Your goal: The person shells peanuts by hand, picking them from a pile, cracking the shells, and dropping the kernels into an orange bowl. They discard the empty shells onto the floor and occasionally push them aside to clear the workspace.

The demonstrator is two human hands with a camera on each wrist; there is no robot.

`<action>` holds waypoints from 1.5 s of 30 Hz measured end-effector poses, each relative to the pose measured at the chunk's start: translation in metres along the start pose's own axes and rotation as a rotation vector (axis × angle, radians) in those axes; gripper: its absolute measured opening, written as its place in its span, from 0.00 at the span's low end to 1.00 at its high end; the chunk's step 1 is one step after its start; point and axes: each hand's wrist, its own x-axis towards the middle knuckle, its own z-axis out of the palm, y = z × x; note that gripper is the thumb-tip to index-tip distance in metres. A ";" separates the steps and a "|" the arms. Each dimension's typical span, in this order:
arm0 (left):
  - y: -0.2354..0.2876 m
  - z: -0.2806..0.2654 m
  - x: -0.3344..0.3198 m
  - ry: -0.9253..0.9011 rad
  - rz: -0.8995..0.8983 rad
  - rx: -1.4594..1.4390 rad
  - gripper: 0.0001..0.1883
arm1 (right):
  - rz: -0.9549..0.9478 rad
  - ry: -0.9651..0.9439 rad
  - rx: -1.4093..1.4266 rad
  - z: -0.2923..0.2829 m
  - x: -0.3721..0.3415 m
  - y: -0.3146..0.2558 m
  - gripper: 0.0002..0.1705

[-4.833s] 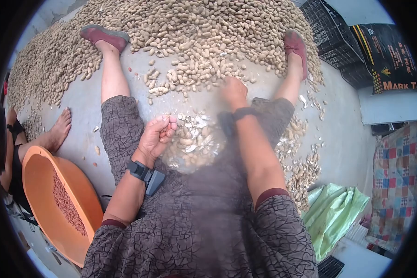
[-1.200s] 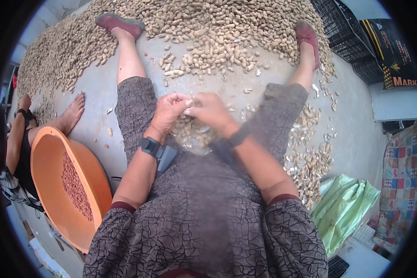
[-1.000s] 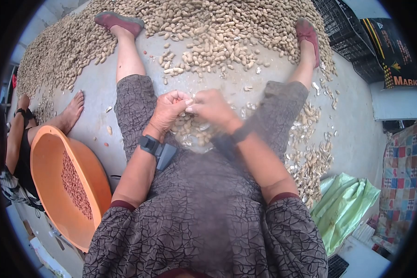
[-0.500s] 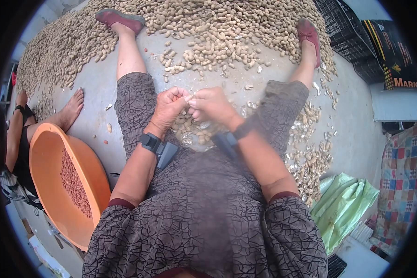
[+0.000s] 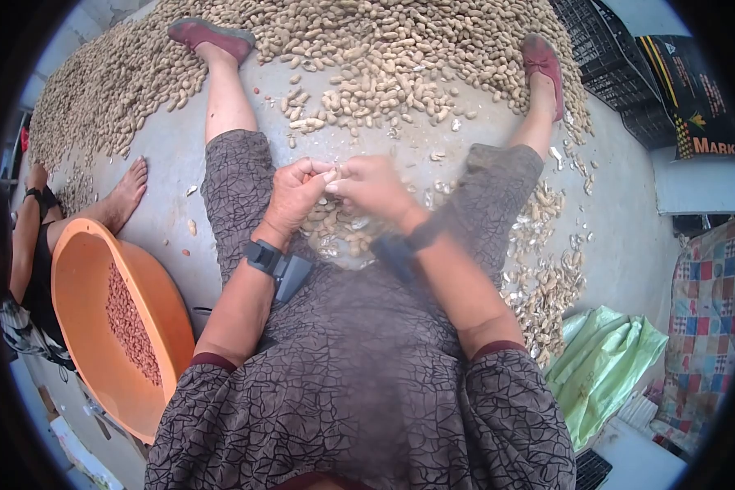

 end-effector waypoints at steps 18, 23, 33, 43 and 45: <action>0.004 0.001 -0.003 0.019 -0.025 -0.176 0.06 | 0.048 -0.009 0.377 0.002 0.001 0.005 0.07; -0.004 0.002 0.000 0.006 -0.092 -0.464 0.07 | 0.063 -0.019 0.473 0.003 -0.001 0.001 0.07; -0.004 0.006 0.002 0.008 -0.175 -0.540 0.08 | -0.084 0.103 0.097 0.009 0.003 0.007 0.09; -0.020 0.002 0.006 -0.073 -0.417 -0.800 0.08 | -0.838 0.181 -0.743 0.019 -0.002 -0.002 0.07; -0.021 0.002 0.007 -0.014 -0.449 -0.839 0.08 | -0.802 0.190 -0.729 0.019 -0.002 -0.002 0.08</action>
